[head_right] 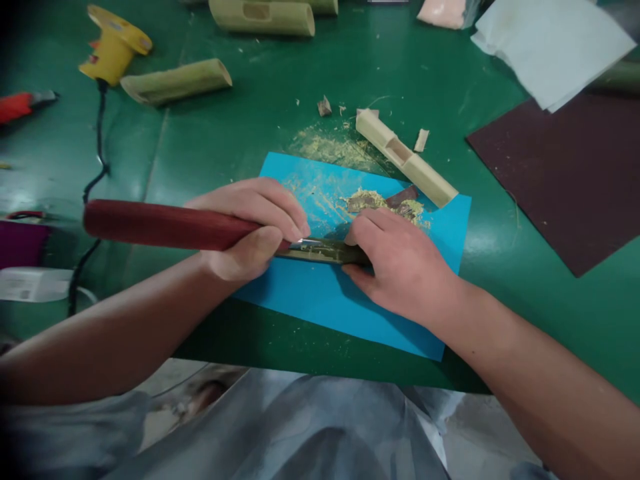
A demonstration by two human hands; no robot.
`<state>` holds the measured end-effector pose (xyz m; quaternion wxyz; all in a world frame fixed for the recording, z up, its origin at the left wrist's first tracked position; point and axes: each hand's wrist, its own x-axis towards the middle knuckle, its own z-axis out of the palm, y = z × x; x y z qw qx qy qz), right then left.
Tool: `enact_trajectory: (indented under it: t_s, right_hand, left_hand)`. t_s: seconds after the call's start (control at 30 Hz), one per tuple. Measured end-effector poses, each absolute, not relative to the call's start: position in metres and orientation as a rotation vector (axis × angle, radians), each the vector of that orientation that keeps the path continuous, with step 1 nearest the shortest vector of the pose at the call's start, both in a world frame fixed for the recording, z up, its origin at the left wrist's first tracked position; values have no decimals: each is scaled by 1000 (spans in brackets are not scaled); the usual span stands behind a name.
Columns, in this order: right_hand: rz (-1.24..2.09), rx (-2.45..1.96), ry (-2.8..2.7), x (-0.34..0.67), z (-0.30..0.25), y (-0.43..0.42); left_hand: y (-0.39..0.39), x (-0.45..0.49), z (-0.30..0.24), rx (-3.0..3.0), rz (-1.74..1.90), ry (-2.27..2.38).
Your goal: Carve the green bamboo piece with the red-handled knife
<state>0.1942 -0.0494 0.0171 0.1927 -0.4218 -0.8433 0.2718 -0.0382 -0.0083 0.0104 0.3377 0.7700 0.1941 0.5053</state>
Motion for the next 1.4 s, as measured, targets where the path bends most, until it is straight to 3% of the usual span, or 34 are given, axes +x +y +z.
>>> enact_trajectory:
  t_s: [0.4,0.67,1.4]
  right_hand:
    - [723,-1203,-2366,193,16,-50]
    - [756,-1180,-2345,194,16,-49]
    - [732,-1227,-2354,192,17,-50]
  left_hand:
    - [-5,-36,-1,1873,1440,468]
    - [-4,-36,13,2080,1250,431]
    - [-3,-35,18,2101,1178,489]
